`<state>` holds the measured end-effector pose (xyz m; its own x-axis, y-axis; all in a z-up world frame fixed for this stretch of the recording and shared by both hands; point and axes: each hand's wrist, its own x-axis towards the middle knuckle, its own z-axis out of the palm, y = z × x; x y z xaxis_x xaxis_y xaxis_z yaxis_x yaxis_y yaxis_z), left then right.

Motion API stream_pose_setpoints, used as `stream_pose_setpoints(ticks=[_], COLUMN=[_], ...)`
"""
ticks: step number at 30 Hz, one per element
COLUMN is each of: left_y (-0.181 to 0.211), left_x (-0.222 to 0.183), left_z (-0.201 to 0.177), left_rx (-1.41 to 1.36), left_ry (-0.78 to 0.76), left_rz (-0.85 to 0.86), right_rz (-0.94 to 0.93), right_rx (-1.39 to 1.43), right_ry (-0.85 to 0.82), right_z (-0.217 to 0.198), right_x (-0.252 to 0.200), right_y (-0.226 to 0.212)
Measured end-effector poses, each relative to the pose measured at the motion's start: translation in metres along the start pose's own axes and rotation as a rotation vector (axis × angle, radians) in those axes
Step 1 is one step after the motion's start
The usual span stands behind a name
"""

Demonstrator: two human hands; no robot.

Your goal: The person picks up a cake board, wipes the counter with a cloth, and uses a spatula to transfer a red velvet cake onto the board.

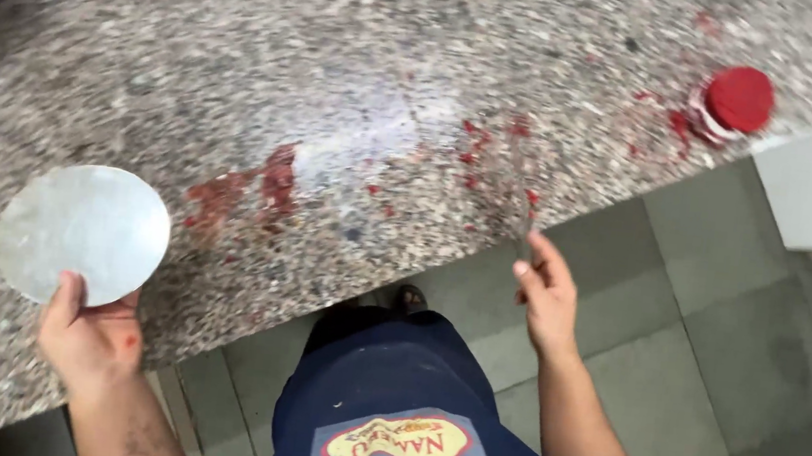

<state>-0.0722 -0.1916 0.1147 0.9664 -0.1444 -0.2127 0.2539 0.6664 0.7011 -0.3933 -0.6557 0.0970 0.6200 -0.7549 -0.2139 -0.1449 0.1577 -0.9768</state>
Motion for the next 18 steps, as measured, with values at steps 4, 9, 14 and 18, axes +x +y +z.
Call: stream_pose_setpoints(ticks=[4,9,14,18], left_y=[-0.010,-0.022,-0.020,-0.018], left_x=[-0.005,-0.008,-0.024,-0.032], left_z=[0.045,0.057,0.096,0.111], left_rx=[0.065,0.169,0.289,0.335], left_ry=[-0.099,-0.100,-0.105,-0.052], left_rz=[0.019,0.022,0.043,0.081], right_rz=[-0.315,-0.501,-0.299,-0.364], right_rx=[-0.289,-0.777,-1.017,-0.970], right_ry=[0.306,0.624,0.681,0.730], right_z=[-0.074,-0.161,-0.224,-0.217], right_x=[0.041,0.112,0.169,0.154], right_y=[-0.012,-0.037,-0.007,-0.020])
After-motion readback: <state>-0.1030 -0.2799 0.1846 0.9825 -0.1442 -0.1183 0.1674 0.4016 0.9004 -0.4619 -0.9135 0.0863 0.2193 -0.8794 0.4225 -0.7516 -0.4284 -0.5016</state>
